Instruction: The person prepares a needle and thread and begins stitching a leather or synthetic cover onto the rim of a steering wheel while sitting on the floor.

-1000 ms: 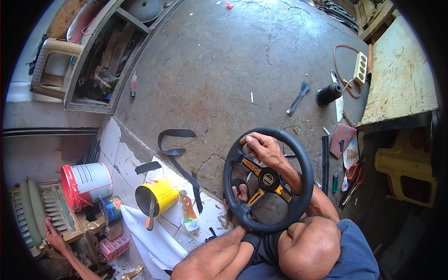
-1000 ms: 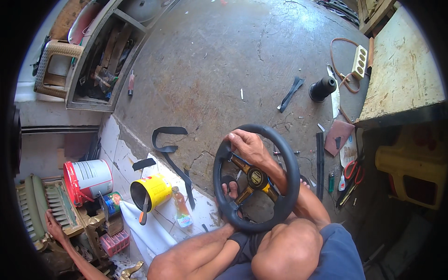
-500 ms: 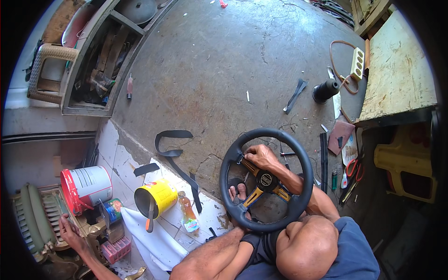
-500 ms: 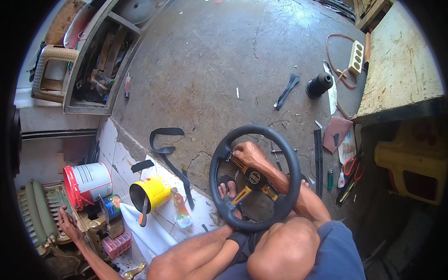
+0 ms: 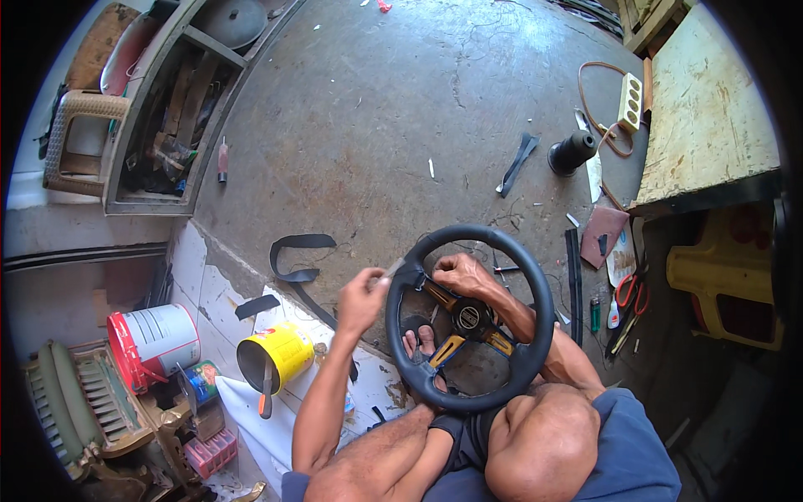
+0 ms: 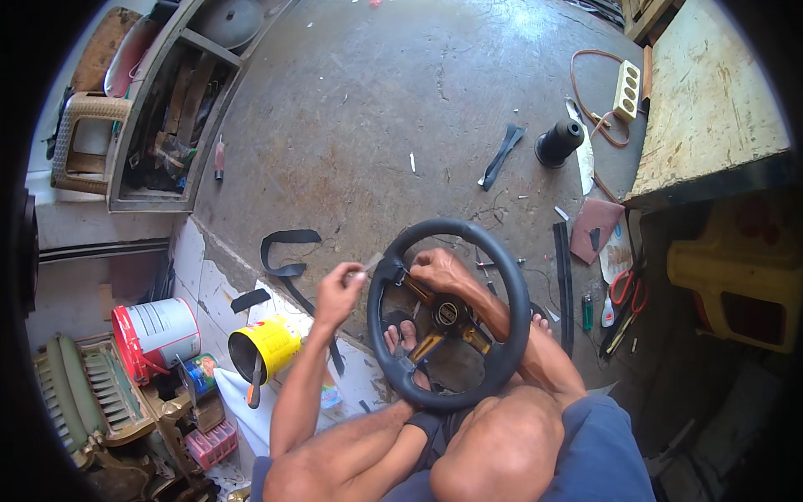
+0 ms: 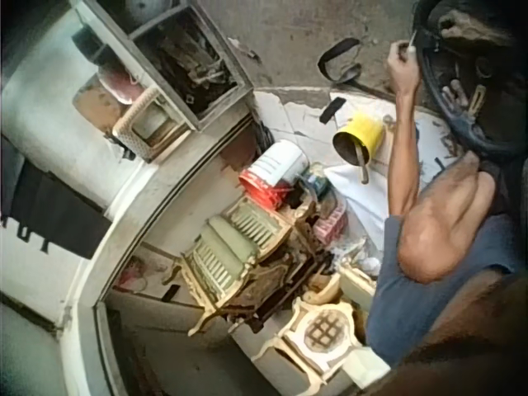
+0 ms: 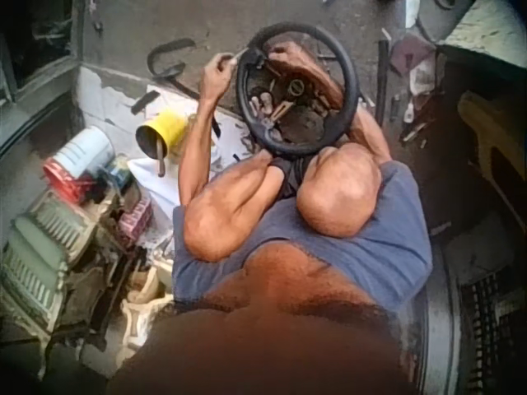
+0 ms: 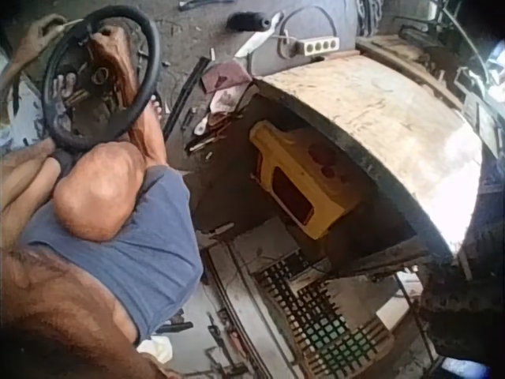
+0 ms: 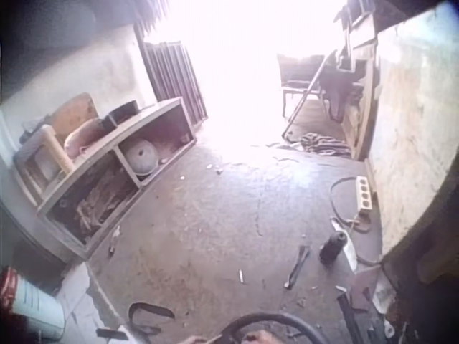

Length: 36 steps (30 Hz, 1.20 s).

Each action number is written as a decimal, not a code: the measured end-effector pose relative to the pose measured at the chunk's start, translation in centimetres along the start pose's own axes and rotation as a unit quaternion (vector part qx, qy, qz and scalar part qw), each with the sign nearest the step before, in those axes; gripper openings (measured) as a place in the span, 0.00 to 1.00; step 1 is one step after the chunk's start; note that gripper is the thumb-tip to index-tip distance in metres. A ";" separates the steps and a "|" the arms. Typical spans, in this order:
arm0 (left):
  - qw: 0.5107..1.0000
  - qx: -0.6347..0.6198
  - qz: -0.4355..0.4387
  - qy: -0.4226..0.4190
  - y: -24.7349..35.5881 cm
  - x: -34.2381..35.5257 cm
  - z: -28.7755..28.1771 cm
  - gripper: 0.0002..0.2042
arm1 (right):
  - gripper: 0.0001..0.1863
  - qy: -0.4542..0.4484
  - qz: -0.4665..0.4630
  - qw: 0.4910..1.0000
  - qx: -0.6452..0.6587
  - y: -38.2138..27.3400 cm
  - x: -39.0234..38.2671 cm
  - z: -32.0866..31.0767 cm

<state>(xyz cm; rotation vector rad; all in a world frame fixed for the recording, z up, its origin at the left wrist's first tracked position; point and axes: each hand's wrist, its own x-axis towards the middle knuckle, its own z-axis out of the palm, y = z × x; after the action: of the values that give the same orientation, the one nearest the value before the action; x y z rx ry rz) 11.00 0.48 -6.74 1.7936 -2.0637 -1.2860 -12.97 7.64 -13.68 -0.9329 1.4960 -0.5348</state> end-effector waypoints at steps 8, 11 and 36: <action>0.994 -0.040 0.075 0.065 1.9 0.8 6.9 0.10 | 0.23 0.064 0.026 0.994 0.080 1.6 -0.9 -1.5; 0.994 -0.065 0.044 0.078 1.7 -0.7 6.3 0.08 | 0.23 0.036 0.027 0.999 -0.019 1.7 0.5 -1.6; 0.962 -0.114 0.028 0.247 -4.0 -1.1 -1.0 0.07 | 0.18 0.036 0.040 0.979 0.196 1.3 0.6 -0.2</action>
<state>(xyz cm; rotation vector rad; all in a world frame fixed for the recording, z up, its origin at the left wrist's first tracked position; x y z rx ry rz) 14.91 1.19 -8.25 1.7187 -1.6109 -0.8953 -13.46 7.85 -15.01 -0.5485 1.4166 -0.7775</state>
